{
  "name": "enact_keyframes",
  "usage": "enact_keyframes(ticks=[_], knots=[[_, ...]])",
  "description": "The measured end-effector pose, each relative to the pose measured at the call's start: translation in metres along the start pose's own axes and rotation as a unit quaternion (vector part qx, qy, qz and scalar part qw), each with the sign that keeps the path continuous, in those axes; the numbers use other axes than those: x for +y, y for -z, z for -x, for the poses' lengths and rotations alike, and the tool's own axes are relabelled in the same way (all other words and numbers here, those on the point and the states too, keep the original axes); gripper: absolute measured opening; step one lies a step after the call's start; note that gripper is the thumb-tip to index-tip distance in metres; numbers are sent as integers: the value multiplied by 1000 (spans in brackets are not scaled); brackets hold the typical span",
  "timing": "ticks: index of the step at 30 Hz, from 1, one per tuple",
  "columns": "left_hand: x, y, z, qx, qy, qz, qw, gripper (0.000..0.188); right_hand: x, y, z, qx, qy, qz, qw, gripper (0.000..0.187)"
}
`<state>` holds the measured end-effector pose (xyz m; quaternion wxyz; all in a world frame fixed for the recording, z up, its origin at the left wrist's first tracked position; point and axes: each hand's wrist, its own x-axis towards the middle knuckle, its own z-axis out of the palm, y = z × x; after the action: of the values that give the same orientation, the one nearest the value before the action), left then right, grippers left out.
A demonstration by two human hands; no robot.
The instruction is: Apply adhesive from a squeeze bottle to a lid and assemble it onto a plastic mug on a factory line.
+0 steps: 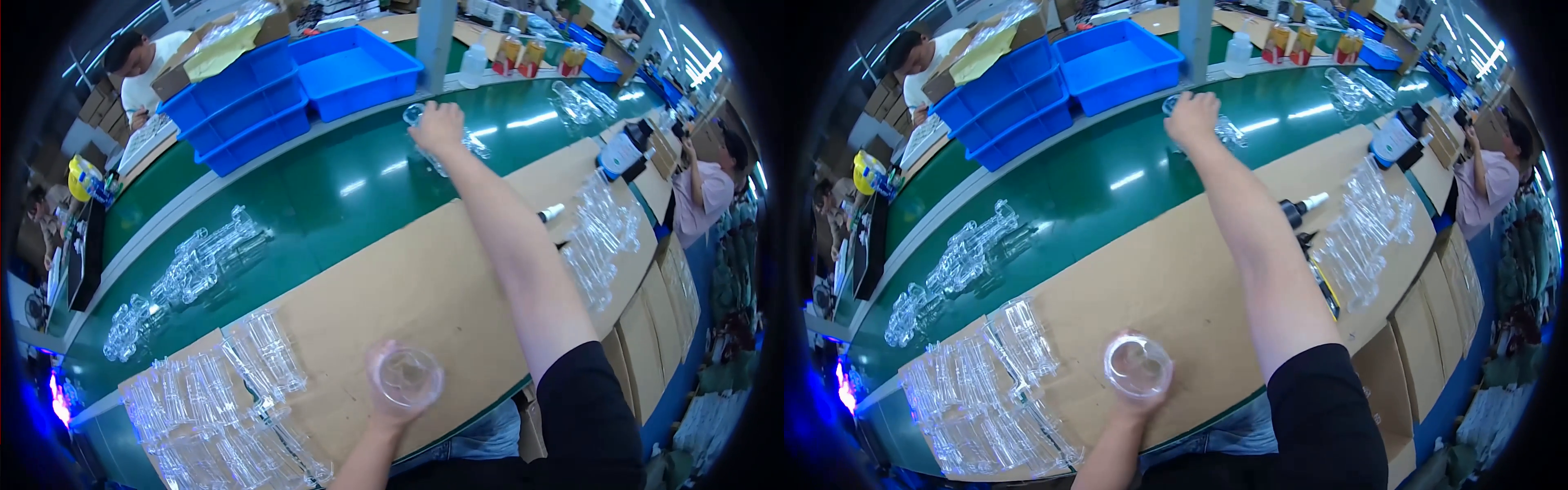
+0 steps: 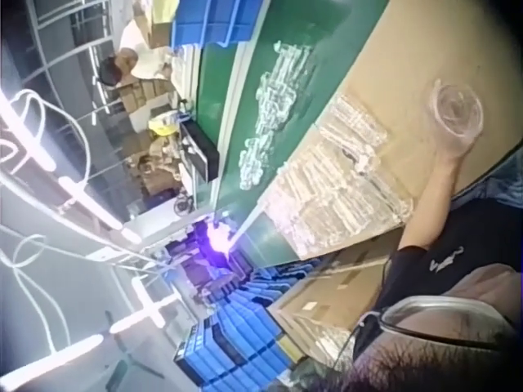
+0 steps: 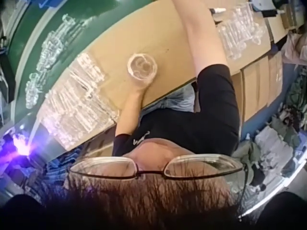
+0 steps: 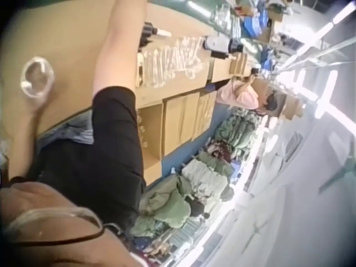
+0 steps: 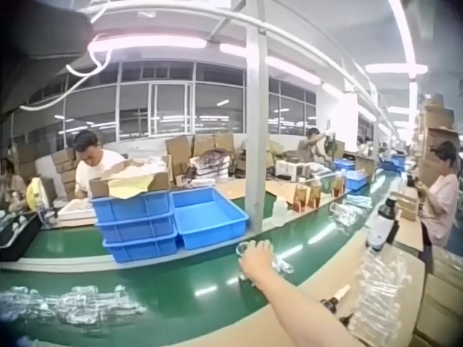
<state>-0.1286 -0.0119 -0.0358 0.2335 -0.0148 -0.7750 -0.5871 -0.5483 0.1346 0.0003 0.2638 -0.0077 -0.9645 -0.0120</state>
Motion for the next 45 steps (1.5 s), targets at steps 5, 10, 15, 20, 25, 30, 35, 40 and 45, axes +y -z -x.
enact_keyframes(ticks=[5, 10, 15, 20, 25, 30, 35, 40, 45], knots=[[1, 0, -10, -10, -45, 26, 999, 65, 7, 25, -35, -262, -90, -60, 959, 58], [13, 3, -20, 17, -112, 6, 994, 60, -33, 105, -18, -194, -52, -168, 965, 60], [27, 13, -19, -4, -7, -36, 999, 71, -35, 246, 76, 9, 50, -534, 844, 64], [33, 9, -7, -28, 9, 77, 997, 80, 47, 323, 182, 34, 189, -786, 588, 73], [81, 30, 20, -112, 161, 367, 909, 85, 99, 333, 254, 31, 145, -896, 418, 74], [102, 42, 54, -125, 311, 574, 748, 78, 116, 336, 315, 105, 116, -916, 371, 79], [96, 41, 90, -116, 128, 456, 873, 76, 114, 335, 351, 158, 125, -901, 384, 84], [76, 53, 97, -196, 78, 244, 947, 77, 116, 324, 375, 184, 77, -900, 389, 79], [78, 56, 102, -216, -10, 102, 971, 65, 114, 324, 380, 176, 59, -910, 370, 75]])
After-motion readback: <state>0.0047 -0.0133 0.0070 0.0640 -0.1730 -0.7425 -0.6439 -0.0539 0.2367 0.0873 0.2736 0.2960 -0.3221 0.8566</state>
